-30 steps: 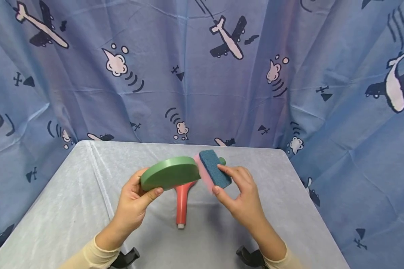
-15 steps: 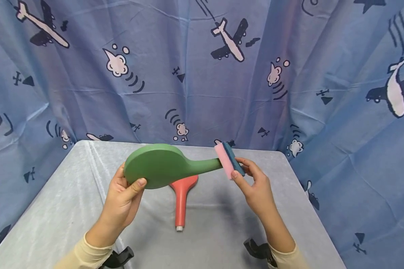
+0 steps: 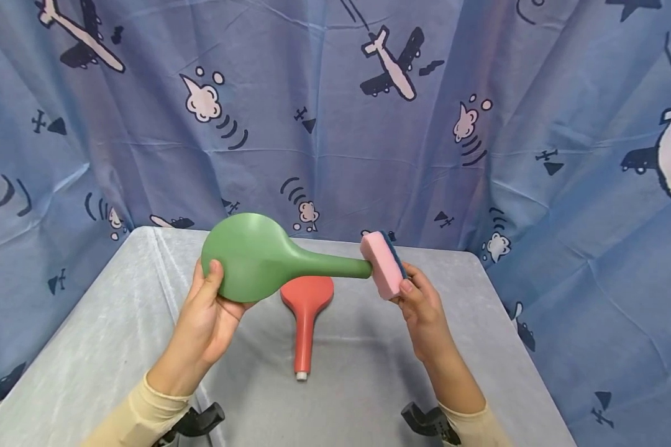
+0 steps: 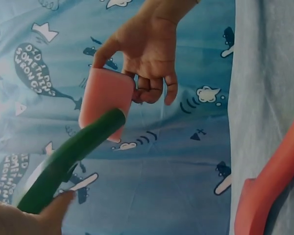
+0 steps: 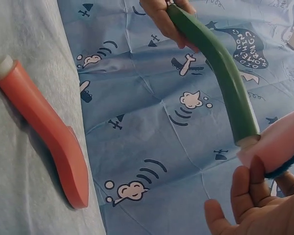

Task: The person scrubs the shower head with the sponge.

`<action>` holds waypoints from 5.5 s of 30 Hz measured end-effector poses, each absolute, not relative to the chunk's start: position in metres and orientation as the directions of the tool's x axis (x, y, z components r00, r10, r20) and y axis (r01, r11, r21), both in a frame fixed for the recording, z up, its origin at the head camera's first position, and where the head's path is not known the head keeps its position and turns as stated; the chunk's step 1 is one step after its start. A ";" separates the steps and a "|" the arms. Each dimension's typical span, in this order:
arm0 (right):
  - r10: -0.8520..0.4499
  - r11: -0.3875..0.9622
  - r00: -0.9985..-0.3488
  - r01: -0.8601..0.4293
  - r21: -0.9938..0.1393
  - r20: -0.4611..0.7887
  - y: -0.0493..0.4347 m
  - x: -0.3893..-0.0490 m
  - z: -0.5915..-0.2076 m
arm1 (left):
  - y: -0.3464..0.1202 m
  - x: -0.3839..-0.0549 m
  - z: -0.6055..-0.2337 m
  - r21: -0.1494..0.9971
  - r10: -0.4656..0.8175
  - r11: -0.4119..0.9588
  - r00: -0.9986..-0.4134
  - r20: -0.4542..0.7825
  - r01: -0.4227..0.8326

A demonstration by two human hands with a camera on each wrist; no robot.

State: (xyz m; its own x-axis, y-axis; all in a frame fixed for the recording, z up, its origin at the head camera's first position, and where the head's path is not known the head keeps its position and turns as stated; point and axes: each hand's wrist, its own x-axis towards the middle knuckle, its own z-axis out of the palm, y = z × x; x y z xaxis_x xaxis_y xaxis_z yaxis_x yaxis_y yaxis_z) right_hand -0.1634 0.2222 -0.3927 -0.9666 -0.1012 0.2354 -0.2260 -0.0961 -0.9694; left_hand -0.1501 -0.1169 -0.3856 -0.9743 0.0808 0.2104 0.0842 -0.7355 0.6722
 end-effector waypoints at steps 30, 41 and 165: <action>-0.555 0.494 -0.415 -0.862 -0.116 0.721 0.201 -0.158 -0.403 | -0.112 -0.150 -0.387 0.596 0.105 -0.802 -0.973 0.206 0.039; -0.671 0.395 -0.237 -0.916 0.069 0.703 0.192 -0.152 -0.402 | -0.095 -0.144 -0.402 0.853 0.207 -0.517 -0.978 0.040 -0.075; -0.229 0.744 -0.682 -0.583 -0.327 0.695 0.219 -0.177 -0.412 | -0.133 -0.196 -0.439 0.823 0.062 0.568 -0.996 -0.059 -0.014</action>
